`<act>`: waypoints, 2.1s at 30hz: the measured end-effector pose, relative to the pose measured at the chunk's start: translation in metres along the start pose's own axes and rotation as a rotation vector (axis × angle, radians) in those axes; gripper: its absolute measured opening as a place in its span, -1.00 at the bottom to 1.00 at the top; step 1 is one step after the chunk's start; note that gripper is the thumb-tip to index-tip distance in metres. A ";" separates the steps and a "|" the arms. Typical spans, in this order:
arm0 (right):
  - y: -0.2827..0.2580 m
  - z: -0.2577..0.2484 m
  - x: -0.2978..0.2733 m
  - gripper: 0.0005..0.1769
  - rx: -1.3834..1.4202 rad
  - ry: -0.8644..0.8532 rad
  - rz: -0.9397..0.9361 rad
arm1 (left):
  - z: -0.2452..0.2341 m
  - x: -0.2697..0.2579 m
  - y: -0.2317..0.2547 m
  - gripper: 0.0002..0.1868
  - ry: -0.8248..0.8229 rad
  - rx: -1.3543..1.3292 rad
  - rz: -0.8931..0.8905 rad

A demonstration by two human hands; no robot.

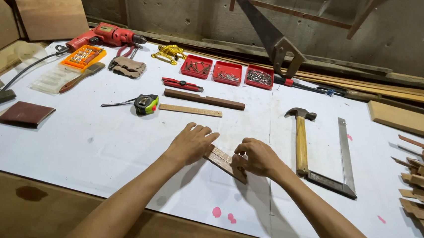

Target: The recorder measures wooden strips and marks them for cutting as part of furniture assembly or construction.

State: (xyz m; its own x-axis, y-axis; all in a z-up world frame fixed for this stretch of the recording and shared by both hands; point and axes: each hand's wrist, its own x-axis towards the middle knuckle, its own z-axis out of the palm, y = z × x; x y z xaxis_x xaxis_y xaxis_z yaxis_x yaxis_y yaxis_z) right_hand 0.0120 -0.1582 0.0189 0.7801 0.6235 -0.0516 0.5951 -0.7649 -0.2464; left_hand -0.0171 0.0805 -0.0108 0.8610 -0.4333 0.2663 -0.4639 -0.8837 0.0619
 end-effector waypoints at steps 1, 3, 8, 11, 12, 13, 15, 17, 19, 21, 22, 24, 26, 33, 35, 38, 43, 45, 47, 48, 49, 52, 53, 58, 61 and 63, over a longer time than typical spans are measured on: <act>0.003 0.003 -0.004 -0.75 0.001 -0.002 0.002 | -0.004 0.000 0.005 -0.60 -0.002 -0.002 0.001; 0.008 0.009 -0.010 -0.75 0.026 -0.043 0.066 | -0.011 0.000 0.013 -0.72 -0.153 0.026 -0.077; 0.009 0.016 -0.022 -0.74 0.099 -0.061 0.093 | -0.008 -0.003 0.013 -0.70 -0.175 -0.114 -0.178; 0.013 0.024 -0.021 -0.75 0.172 -0.043 0.106 | 0.000 -0.009 0.008 -0.69 -0.135 -0.169 -0.190; 0.015 0.025 -0.020 -0.74 0.229 -0.050 0.133 | 0.002 -0.010 0.005 -0.65 -0.086 -0.180 -0.167; 0.014 0.025 -0.019 -0.74 0.233 -0.050 0.133 | 0.004 -0.011 0.004 -0.65 -0.089 -0.178 -0.167; 0.013 0.024 -0.018 -0.73 0.372 -0.078 0.210 | 0.009 -0.011 0.003 -0.55 0.041 -0.182 -0.138; 0.016 0.028 -0.016 -0.73 0.380 -0.089 0.218 | 0.008 -0.012 0.005 -0.56 0.049 -0.138 -0.142; 0.023 0.028 -0.016 -0.74 0.386 -0.097 0.226 | 0.001 -0.013 0.005 -0.58 0.059 -0.092 -0.143; 0.034 0.025 -0.018 -0.74 0.427 -0.013 0.152 | -0.012 -0.013 0.006 -0.57 0.070 -0.068 -0.086; 0.037 0.018 -0.020 -0.74 0.427 -0.010 0.155 | -0.018 -0.012 0.008 -0.57 0.071 -0.067 -0.081; 0.047 0.003 -0.026 -0.76 0.416 0.041 0.101 | -0.030 -0.004 0.012 -0.59 0.082 -0.037 0.028; 0.052 -0.015 -0.032 -0.76 0.419 0.055 0.133 | -0.027 0.006 0.013 -0.68 0.118 0.031 0.106; 0.088 -0.045 -0.035 -0.74 0.326 0.197 0.189 | 0.003 0.066 0.021 -0.81 0.302 0.110 0.270; 0.092 -0.044 -0.035 -0.76 0.274 0.214 0.187 | 0.007 0.076 0.027 -0.80 0.276 0.097 0.253; 0.109 -0.030 -0.029 -0.80 0.188 0.212 0.193 | 0.036 0.090 0.025 -0.84 0.186 0.049 0.190; 0.125 -0.014 -0.015 -0.77 0.134 0.166 0.227 | 0.043 0.097 0.025 -0.89 0.088 -0.001 0.127; 0.110 -0.022 -0.015 -0.77 0.083 0.131 0.321 | 0.056 0.101 0.017 -0.92 0.125 -0.125 0.095; 0.124 -0.008 -0.012 -0.79 0.158 0.175 0.312 | 0.056 0.101 0.018 -0.93 0.149 -0.124 0.097; 0.130 -0.001 -0.010 -0.82 0.230 0.222 0.300 | 0.056 0.102 0.018 -0.93 0.178 -0.121 0.097; 0.131 -0.002 -0.011 -0.82 0.231 0.222 0.303 | 0.057 0.101 0.017 -0.93 0.176 -0.122 0.099; 0.130 0.001 -0.015 -0.83 0.301 0.256 0.276 | 0.062 0.096 0.018 -0.95 0.177 -0.121 0.083; 0.128 0.001 -0.015 -0.84 0.291 0.261 0.278 | 0.062 0.096 0.018 -0.88 0.212 -0.147 0.085; 0.117 -0.006 -0.017 -0.82 0.235 0.255 0.327 | 0.062 0.098 0.020 -0.80 0.212 -0.214 0.036; 0.113 -0.008 -0.017 -0.82 0.194 0.244 0.357 | 0.055 0.104 0.024 -0.81 0.128 -0.312 -0.048; 0.108 -0.014 -0.018 -0.81 0.146 0.221 0.360 | 0.047 0.107 0.025 -0.82 -0.036 -0.323 -0.135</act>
State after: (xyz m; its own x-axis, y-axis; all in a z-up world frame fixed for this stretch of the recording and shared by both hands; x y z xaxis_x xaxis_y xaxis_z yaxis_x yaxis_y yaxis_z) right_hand 0.0645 -0.2540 0.0065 0.9646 0.2599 0.0455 0.2570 -0.8863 -0.3853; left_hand 0.0729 0.0034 -0.0258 0.9234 -0.3270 0.2011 -0.3820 -0.8345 0.3972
